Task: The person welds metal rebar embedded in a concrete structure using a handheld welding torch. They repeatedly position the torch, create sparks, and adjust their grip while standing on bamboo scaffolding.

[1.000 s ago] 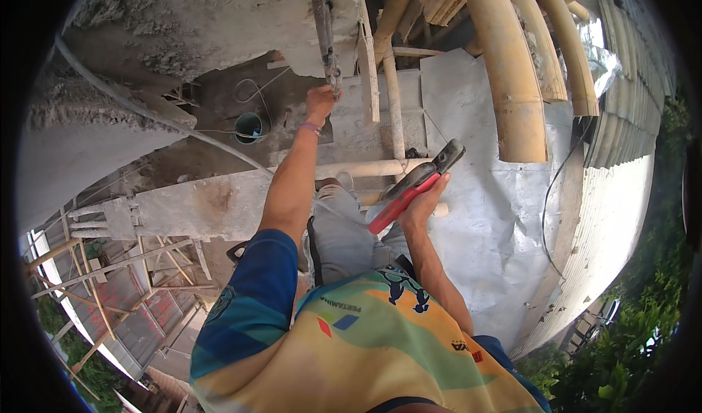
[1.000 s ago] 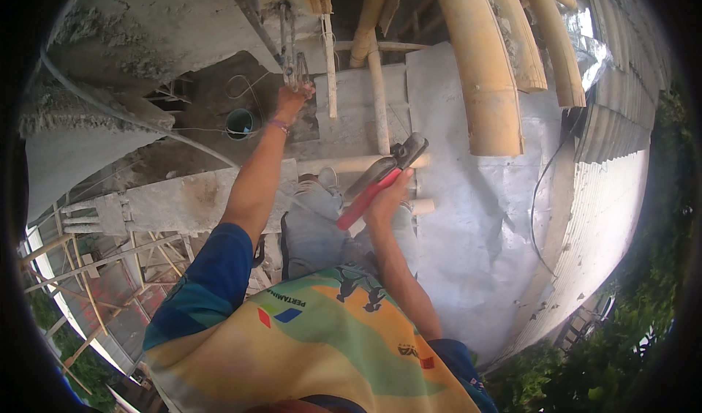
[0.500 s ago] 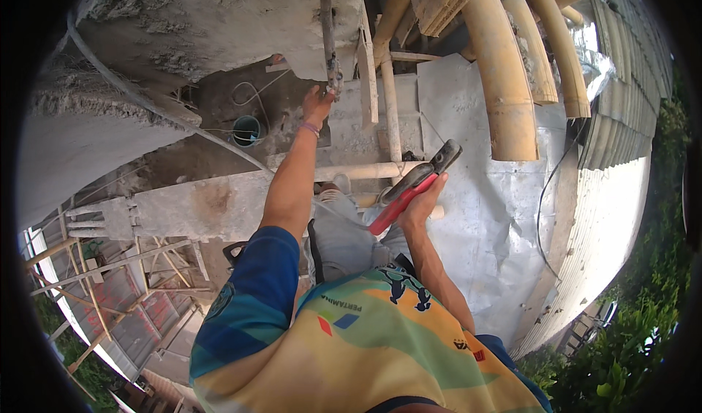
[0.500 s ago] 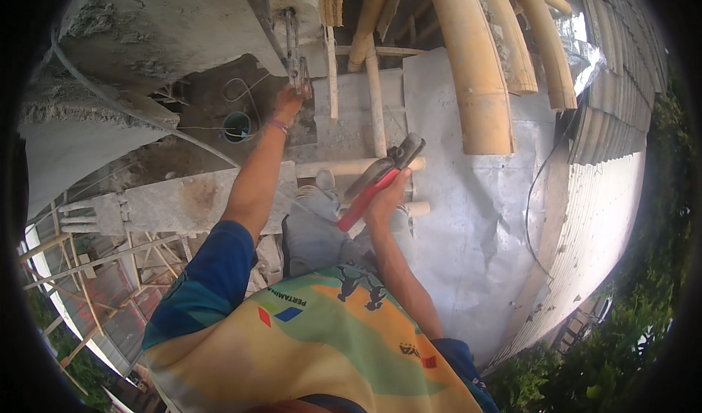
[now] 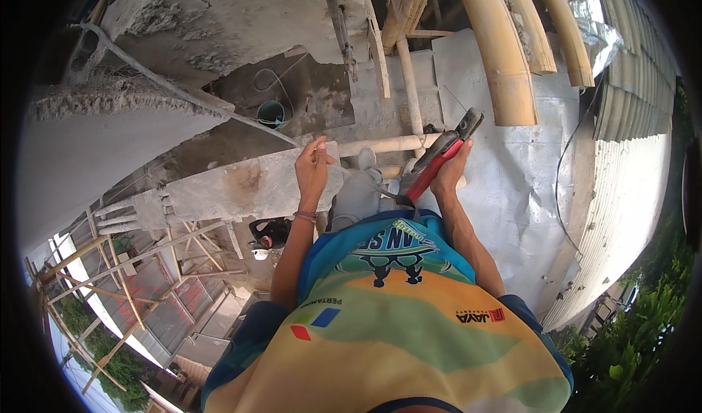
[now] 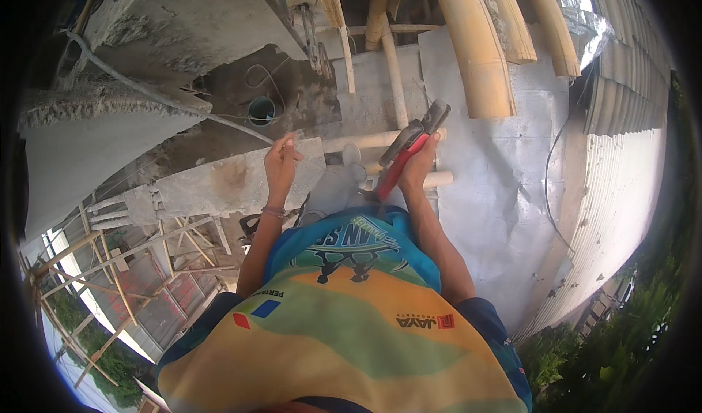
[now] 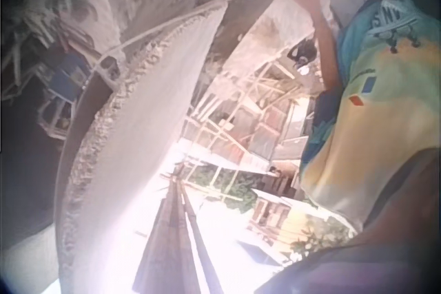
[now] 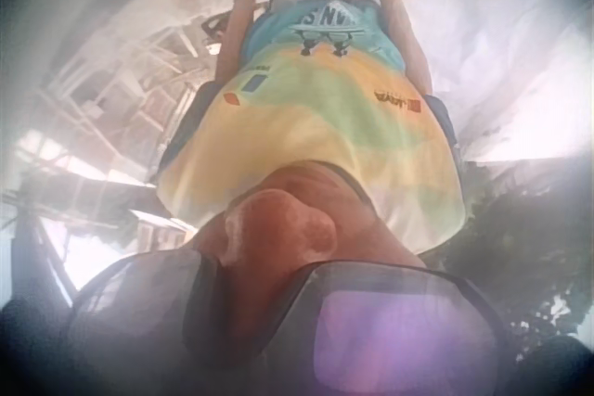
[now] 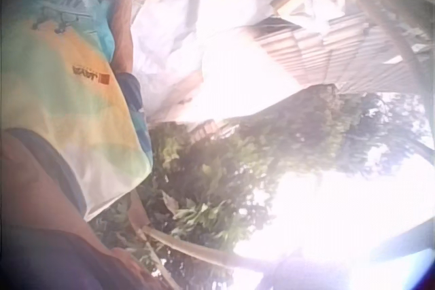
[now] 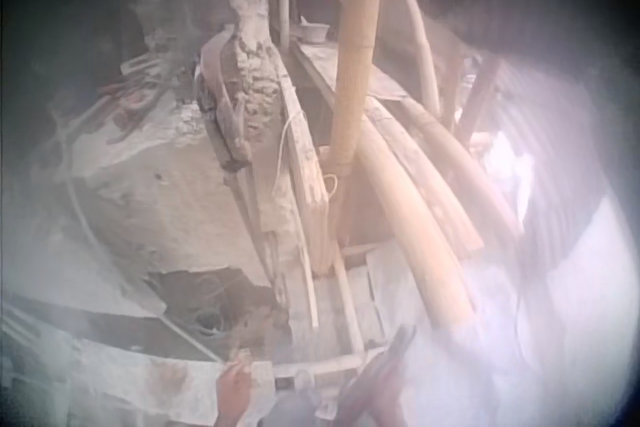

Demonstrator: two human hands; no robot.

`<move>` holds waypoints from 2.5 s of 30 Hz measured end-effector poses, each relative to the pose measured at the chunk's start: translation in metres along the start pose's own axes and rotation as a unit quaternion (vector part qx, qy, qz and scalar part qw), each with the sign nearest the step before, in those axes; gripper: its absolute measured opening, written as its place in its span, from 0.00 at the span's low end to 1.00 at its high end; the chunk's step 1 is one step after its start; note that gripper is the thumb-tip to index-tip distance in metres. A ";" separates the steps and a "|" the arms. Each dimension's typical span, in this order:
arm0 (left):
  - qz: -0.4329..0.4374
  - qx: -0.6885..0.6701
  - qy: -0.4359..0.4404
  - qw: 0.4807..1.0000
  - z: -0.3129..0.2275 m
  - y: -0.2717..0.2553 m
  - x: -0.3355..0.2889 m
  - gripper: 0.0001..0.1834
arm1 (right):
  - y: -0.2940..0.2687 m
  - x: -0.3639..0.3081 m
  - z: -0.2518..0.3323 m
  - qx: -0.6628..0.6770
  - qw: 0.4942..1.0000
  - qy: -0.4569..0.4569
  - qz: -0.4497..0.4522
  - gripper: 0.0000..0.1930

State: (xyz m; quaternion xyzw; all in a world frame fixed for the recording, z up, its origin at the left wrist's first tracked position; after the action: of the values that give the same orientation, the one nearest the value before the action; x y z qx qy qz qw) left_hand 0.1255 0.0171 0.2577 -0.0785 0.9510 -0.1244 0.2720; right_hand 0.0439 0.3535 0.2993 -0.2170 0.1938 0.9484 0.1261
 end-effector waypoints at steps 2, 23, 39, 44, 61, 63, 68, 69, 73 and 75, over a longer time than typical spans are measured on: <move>-0.053 0.082 0.101 0.990 -0.019 -0.012 -0.024 0.25 | 0.003 0.000 0.002 0.002 1.000 0.005 -0.009 0.31; 0.627 -0.139 0.587 0.493 -0.444 -0.053 -0.286 0.22 | 0.006 0.011 -0.023 0.057 0.998 0.010 0.010 0.29; 0.594 -0.193 0.576 0.527 -0.436 -0.048 -0.290 0.08 | 0.020 0.012 0.002 0.019 0.999 -0.015 0.048 0.30; 0.583 -0.217 0.575 0.531 -0.431 -0.039 -0.289 0.10 | 0.024 0.017 0.013 -0.025 0.997 0.006 0.066 0.32; -0.639 0.339 0.224 0.653 -0.401 -0.297 -0.201 0.64 | 0.002 0.026 0.000 -0.025 0.990 0.034 0.136 0.35; -0.655 0.381 0.212 0.618 -0.399 -0.320 -0.168 0.71 | -0.002 0.027 -0.001 -0.027 0.989 0.035 0.142 0.35; -0.699 0.414 0.181 0.555 -0.386 -0.357 -0.146 0.75 | -0.019 0.031 0.003 0.062 0.994 0.051 0.068 0.32; -0.696 0.414 0.191 0.556 -0.383 -0.360 -0.145 0.73 | -0.018 0.031 0.003 0.061 0.993 0.066 0.081 0.32; -0.711 0.409 0.239 0.521 -0.375 -0.361 -0.141 0.67 | -0.012 0.028 0.007 0.027 0.985 0.097 0.136 0.33; -0.719 0.400 0.244 0.513 -0.372 -0.362 -0.139 0.65 | -0.008 0.027 0.006 0.015 0.981 0.104 0.162 0.33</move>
State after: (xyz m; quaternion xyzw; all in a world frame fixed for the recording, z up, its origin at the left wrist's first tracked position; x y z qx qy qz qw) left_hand 0.0718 -0.2272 0.7333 -0.5854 0.4482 -0.6586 -0.1503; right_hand 0.0213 0.3674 0.2893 -0.2783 0.2522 0.9256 -0.0468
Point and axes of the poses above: each hand's wrist, its own x-axis towards the middle knuckle, its own y-axis out of the palm, z = x × y, the point moved 9 cm from there along x, towards the middle knuckle, and after that the axes turned 12 degrees about z, right-handed, at the moved point
